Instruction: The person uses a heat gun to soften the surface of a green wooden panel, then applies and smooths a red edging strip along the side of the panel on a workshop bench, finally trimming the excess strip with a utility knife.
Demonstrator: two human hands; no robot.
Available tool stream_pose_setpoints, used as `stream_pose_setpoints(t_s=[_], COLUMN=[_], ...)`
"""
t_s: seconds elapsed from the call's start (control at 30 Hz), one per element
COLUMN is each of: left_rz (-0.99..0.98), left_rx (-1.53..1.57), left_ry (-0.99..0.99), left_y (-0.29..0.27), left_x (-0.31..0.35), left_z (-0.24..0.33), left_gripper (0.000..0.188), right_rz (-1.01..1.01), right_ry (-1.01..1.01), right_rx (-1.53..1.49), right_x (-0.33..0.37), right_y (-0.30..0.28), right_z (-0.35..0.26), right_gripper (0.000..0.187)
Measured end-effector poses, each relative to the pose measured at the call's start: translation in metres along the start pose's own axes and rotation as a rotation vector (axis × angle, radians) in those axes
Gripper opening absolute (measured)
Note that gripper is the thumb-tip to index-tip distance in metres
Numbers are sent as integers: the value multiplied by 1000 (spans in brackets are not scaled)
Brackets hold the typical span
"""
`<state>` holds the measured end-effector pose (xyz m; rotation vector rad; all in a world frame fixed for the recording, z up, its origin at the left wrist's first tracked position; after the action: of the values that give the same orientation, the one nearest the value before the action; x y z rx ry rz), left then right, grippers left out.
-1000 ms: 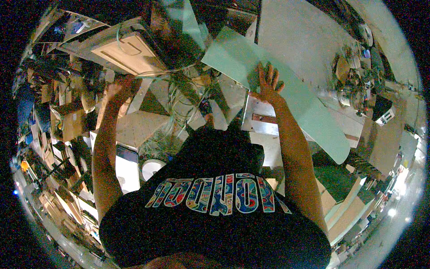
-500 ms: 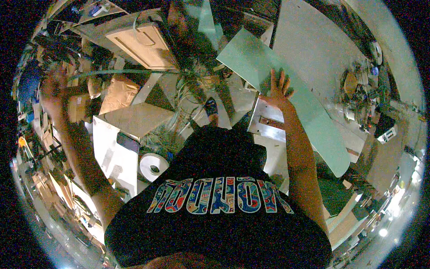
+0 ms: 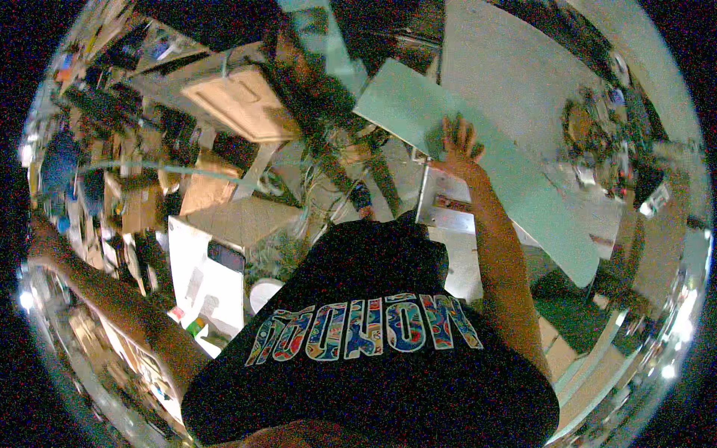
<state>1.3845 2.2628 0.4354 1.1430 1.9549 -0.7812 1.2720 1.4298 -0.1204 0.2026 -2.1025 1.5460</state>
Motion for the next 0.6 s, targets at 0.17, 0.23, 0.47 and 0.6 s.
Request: stream_pose_setpoints(t_s=[0.17,0.23,0.47,0.6], left_rz=[-472,-662,-1466,-1574], left_rx=[633,475,997,1571], left_ry=[-94,0,-172,-635], left_y=[62,97,71,20], left_x=[118,189,283,354], left_z=[175,229,484,636], left_gripper=[34,43,74,70], right_rz=[-29,0,329,338], right_ry=[24,9,-130,-129], right_rx=[-10,-12,-20,-48], right_x=[9,5,14,44], right_y=[-13,-6,26,15], right_z=[-19,-14,12,1], right_gripper=[143,143,125,96])
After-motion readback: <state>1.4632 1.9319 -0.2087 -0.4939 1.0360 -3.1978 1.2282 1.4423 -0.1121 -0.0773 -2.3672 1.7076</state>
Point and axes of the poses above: each hand's wrist, its own x-axis away from the middle knuckle, its own y-axis out of the palm, z = x × y, the point moved 5 cm from there along -x, towards the middle knuckle, and after that the axes turned 2 degrees about z, right-handed, at the moved point
